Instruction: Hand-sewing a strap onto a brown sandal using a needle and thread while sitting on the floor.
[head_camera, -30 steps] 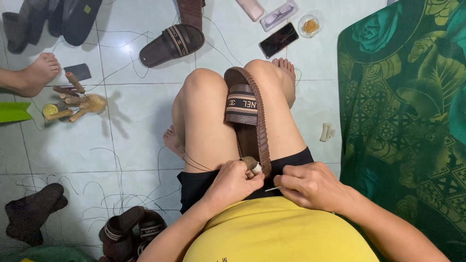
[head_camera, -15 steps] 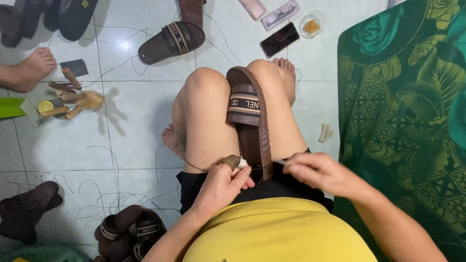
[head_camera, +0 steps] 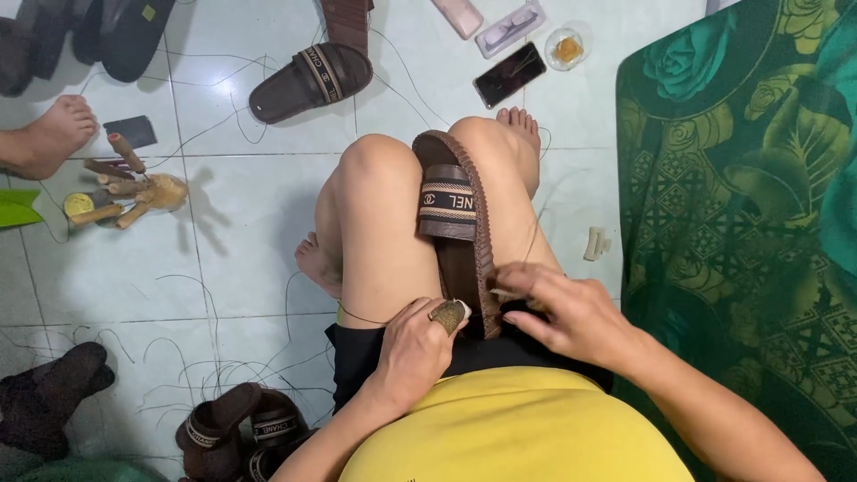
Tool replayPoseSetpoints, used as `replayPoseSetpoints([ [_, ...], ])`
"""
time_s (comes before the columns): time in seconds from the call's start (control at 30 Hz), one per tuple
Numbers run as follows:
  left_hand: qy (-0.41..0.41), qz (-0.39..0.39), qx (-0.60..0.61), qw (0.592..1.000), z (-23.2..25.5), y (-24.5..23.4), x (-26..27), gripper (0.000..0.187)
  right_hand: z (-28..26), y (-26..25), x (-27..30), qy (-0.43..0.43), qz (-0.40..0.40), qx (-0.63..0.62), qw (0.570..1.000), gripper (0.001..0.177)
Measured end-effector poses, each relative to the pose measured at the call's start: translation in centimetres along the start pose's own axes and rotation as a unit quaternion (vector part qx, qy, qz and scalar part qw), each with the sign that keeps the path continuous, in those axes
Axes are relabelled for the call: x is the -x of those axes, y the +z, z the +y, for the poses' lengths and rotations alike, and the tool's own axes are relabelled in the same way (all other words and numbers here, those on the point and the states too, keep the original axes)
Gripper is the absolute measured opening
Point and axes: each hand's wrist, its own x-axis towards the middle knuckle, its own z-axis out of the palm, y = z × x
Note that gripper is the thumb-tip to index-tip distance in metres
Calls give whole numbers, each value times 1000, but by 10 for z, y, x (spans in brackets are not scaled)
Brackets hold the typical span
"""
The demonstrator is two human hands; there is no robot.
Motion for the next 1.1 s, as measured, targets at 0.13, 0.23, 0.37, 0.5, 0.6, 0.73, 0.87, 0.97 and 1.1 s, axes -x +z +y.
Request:
replayPoseSetpoints([
  [0.13,-23,-78,117,990,2,-24,-16,6,12,17,3,-3,-7,95,995,12],
  [0.23,-134,-116,348,921,5,-39,-34,10,10,6,-11,242,-125,-122,954,15],
  [0.37,-69,19,709,701,-3,-24,-58,14,20,15,-13,335,-125,-448,819,4],
  [0.5,-136,62,753,641,-10,-18,-105,14,19,20,-15,342,-114,-600,714,5],
  [0.6,-113,68,681,721,-1,-33,-146,14,24,29,-12,367,-94,-597,708,4],
  [0.73,-155,103,697,692,-18,-7,-161,17,27,35,-13,356,-71,-595,717,4],
  [0.87,-141,56,686,711,-27,-28,-141,13,29,33,-9,347,-72,-570,741,5],
  [0.97,-94,-76,599,792,-11,-58,-111,8,28,18,-1,293,-85,-554,774,6],
  [1.1,-18,-264,548,794,-6,-25,-62,17,14,-12,7,209,-29,-545,812,14],
])
